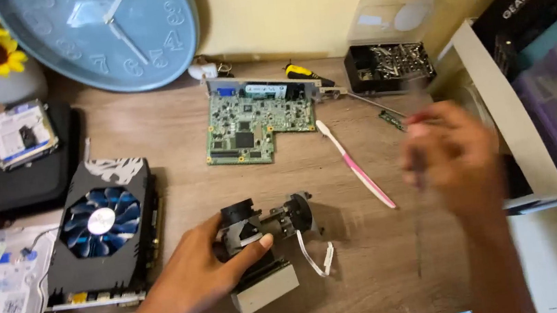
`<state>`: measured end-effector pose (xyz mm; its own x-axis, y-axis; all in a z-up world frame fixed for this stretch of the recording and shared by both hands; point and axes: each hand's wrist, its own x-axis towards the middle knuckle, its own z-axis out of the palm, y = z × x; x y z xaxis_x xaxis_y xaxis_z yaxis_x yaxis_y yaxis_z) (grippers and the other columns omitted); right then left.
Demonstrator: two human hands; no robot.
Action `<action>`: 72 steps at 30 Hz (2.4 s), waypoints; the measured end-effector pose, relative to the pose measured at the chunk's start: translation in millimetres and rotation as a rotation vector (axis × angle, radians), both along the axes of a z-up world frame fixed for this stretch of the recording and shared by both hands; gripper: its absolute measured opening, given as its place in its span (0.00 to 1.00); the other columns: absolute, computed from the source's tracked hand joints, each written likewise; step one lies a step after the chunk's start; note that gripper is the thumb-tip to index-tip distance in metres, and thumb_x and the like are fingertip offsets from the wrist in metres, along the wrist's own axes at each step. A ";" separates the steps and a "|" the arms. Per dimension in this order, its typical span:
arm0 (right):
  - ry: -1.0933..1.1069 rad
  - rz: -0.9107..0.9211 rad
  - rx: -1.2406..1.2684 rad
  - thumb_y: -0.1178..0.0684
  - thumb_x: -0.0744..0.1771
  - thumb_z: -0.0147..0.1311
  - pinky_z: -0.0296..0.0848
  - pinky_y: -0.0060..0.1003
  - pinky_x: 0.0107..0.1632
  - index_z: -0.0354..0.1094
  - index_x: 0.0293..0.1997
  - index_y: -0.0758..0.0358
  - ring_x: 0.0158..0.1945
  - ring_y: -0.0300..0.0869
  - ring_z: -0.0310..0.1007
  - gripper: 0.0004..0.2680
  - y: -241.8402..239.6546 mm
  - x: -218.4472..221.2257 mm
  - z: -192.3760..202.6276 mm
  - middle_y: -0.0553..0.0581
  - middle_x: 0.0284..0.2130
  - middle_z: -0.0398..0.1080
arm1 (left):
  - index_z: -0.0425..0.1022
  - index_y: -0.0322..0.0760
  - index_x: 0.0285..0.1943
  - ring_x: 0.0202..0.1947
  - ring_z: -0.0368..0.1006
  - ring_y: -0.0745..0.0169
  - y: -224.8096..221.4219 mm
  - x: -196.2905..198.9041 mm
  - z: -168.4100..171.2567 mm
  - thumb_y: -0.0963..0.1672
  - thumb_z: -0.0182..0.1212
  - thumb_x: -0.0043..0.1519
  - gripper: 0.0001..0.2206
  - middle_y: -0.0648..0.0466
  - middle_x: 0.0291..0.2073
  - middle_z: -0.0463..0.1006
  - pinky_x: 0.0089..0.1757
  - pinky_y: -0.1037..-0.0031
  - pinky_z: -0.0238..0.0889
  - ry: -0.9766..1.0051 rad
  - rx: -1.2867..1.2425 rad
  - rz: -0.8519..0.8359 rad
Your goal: Unscrewing a small cooling fan from a plastic housing and cleaning it with a toothbrush on a repair bench.
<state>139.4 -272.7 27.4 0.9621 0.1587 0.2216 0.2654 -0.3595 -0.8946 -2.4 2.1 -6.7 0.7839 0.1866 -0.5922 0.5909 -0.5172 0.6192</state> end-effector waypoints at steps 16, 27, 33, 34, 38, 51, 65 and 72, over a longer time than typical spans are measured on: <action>-0.331 -0.022 0.215 0.61 0.71 0.41 0.86 0.47 0.35 0.47 0.54 0.64 0.30 0.59 0.79 0.08 20.7 -82.4 17.6 0.71 0.32 0.69 | 0.67 0.53 0.58 0.41 0.82 0.64 4.4 -2.7 -17.1 0.59 0.73 0.48 0.32 0.59 0.50 0.85 0.42 0.67 0.78 -0.268 0.087 0.033; -0.363 0.073 0.116 0.64 0.71 0.40 0.84 0.36 0.34 0.46 0.53 0.66 0.31 0.55 0.83 0.07 22.3 -74.0 6.4 0.72 0.29 0.72 | 0.67 0.51 0.64 0.39 0.80 0.63 8.0 -0.1 5.9 0.63 0.65 0.51 0.35 0.60 0.56 0.80 0.41 0.67 0.75 -0.212 0.178 -0.047; -0.368 0.076 0.132 0.65 0.71 0.39 0.85 0.41 0.34 0.44 0.54 0.67 0.31 0.58 0.82 0.08 22.9 -70.9 3.6 0.74 0.30 0.71 | 0.55 0.46 0.72 0.31 0.82 0.47 7.0 1.4 -0.8 0.66 0.62 0.52 0.44 0.52 0.59 0.69 0.33 0.49 0.73 -0.368 0.452 -0.109; -0.366 0.076 0.131 0.65 0.71 0.39 0.85 0.41 0.34 0.44 0.54 0.67 0.31 0.58 0.82 0.08 23.8 -71.8 5.0 0.74 0.30 0.71 | 0.55 0.46 0.72 0.31 0.82 0.47 5.1 2.0 0.7 0.66 0.62 0.52 0.44 0.52 0.59 0.69 0.33 0.49 0.73 -0.366 0.451 -0.109; -0.413 0.092 0.093 0.62 0.70 0.41 0.85 0.42 0.36 0.45 0.54 0.65 0.29 0.57 0.83 0.09 20.7 -72.6 -0.2 0.73 0.27 0.72 | 0.65 0.43 0.66 0.41 0.77 0.47 -1.8 8.1 8.3 0.60 0.69 0.54 0.36 0.51 0.54 0.71 0.30 0.53 0.76 -0.619 0.543 -0.124; -0.202 0.224 -0.491 0.49 0.64 0.53 0.82 0.20 0.42 0.85 0.40 0.52 0.42 0.29 0.90 0.10 19.1 -97.1 58.9 0.46 0.40 0.87 | 0.75 0.32 0.54 0.46 0.75 0.49 -29.0 39.9 -2.0 0.36 0.64 0.64 0.11 0.47 0.46 0.81 0.45 0.64 0.73 -1.291 -0.310 -0.671; 0.626 0.678 -0.630 0.57 0.61 0.65 0.70 0.32 0.68 0.71 0.70 0.34 0.77 0.22 0.67 0.28 -144.8 -43.1 17.6 0.28 0.74 0.71 | 0.77 0.37 0.46 0.37 0.67 0.49 -32.5 40.7 -16.4 0.40 0.59 0.68 0.03 0.52 0.38 0.81 0.34 0.63 0.61 -1.394 -0.146 -0.600; 0.694 0.800 0.609 0.45 0.74 0.23 0.73 0.41 0.33 0.52 0.74 0.70 0.26 0.44 0.67 0.23 -116.5 -63.8 -9.9 0.92 0.70 0.51 | 0.78 0.40 0.43 0.36 0.66 0.55 -30.7 43.0 -21.9 0.44 0.60 0.67 0.05 0.56 0.34 0.79 0.40 0.67 0.59 -1.296 -0.264 -0.539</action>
<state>75.6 -389.2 17.5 0.5844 0.8095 -0.0556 -0.3815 0.2137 -0.8993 40.6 -28.7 -28.6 0.7270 -0.3044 0.6155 -0.6859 -0.2791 0.6721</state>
